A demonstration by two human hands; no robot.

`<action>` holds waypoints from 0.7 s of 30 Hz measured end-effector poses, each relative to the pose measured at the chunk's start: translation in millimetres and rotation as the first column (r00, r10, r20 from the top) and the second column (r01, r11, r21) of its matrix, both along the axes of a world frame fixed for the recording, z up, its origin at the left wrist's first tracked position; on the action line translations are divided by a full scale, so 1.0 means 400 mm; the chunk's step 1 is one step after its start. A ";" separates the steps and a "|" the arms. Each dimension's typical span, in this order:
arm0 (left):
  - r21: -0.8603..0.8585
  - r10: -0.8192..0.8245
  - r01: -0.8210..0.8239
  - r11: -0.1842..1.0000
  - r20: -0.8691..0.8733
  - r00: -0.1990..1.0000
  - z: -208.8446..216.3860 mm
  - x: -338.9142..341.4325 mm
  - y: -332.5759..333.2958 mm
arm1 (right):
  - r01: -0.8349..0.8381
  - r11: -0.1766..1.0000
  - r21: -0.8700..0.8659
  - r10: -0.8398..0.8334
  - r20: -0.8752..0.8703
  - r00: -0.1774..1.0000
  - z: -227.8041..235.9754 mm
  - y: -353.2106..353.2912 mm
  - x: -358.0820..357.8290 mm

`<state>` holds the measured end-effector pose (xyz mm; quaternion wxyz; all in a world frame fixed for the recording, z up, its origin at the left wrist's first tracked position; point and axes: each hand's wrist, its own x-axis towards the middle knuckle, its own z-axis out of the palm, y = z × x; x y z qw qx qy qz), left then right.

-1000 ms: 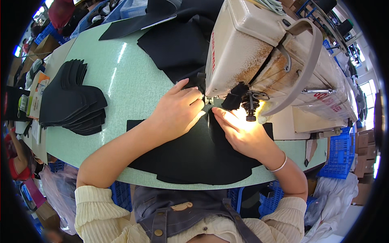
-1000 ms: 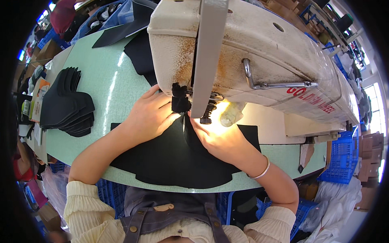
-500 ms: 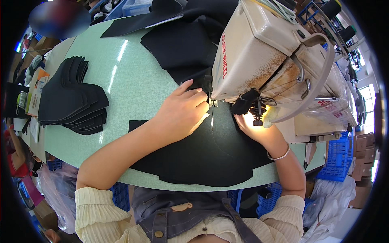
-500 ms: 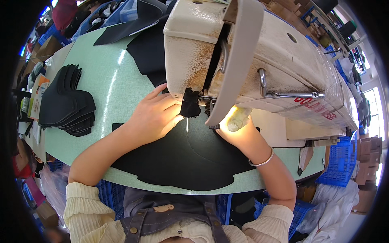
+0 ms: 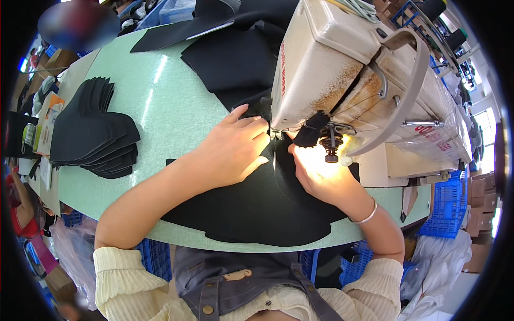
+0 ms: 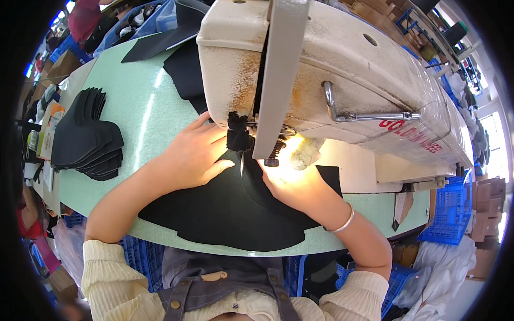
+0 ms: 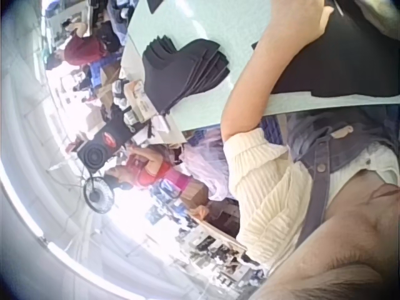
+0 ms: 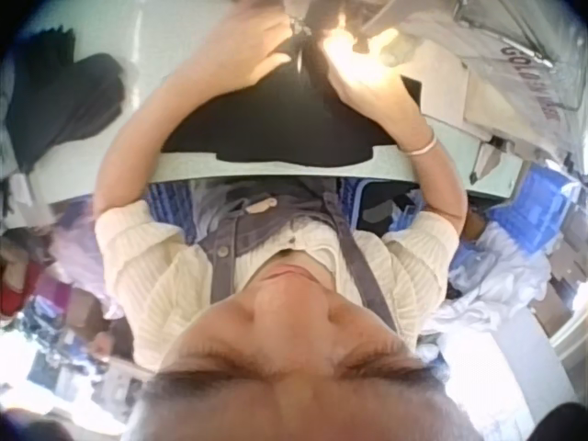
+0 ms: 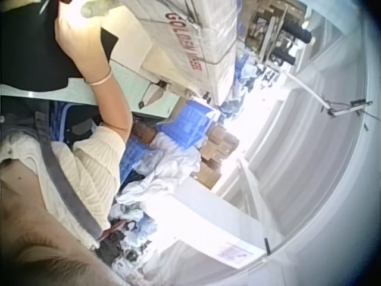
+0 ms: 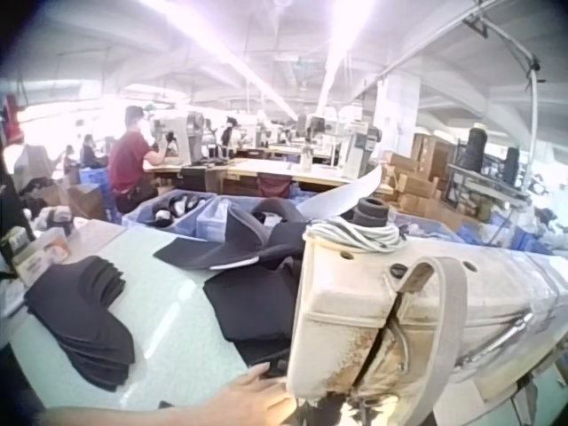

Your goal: The person aligns and stitches shoe fabric pieces together using a sewing machine, places the finished pieces into a crate, and stitches another shoe fabric piece.

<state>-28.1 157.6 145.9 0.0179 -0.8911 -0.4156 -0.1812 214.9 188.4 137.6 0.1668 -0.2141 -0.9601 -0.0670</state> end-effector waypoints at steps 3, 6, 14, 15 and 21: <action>-0.044 -0.011 0.008 0.999 -0.063 0.998 0.018 0.002 -0.006 | -0.012 0.994 -0.109 0.009 -0.024 1.000 0.012 0.003 0.002; -0.205 -0.092 0.084 0.975 -0.028 0.995 0.050 -0.004 -0.031 | -0.072 0.976 -0.206 0.044 -0.140 0.989 0.003 -0.005 0.004; -0.206 -0.067 0.058 0.977 -0.034 0.997 0.022 -0.017 -0.066 | -0.002 0.963 -0.269 -0.007 -0.033 0.999 0.013 -0.037 0.007; -0.208 -0.064 0.056 0.976 -0.035 0.997 0.020 -0.016 -0.067 | -0.013 0.968 -0.249 0.004 -0.037 0.999 0.008 -0.035 0.009; -0.184 -0.019 0.013 0.983 -0.030 0.999 0.009 -0.018 -0.068 | -0.019 0.959 -0.284 -0.003 -0.077 0.997 0.017 -0.038 0.002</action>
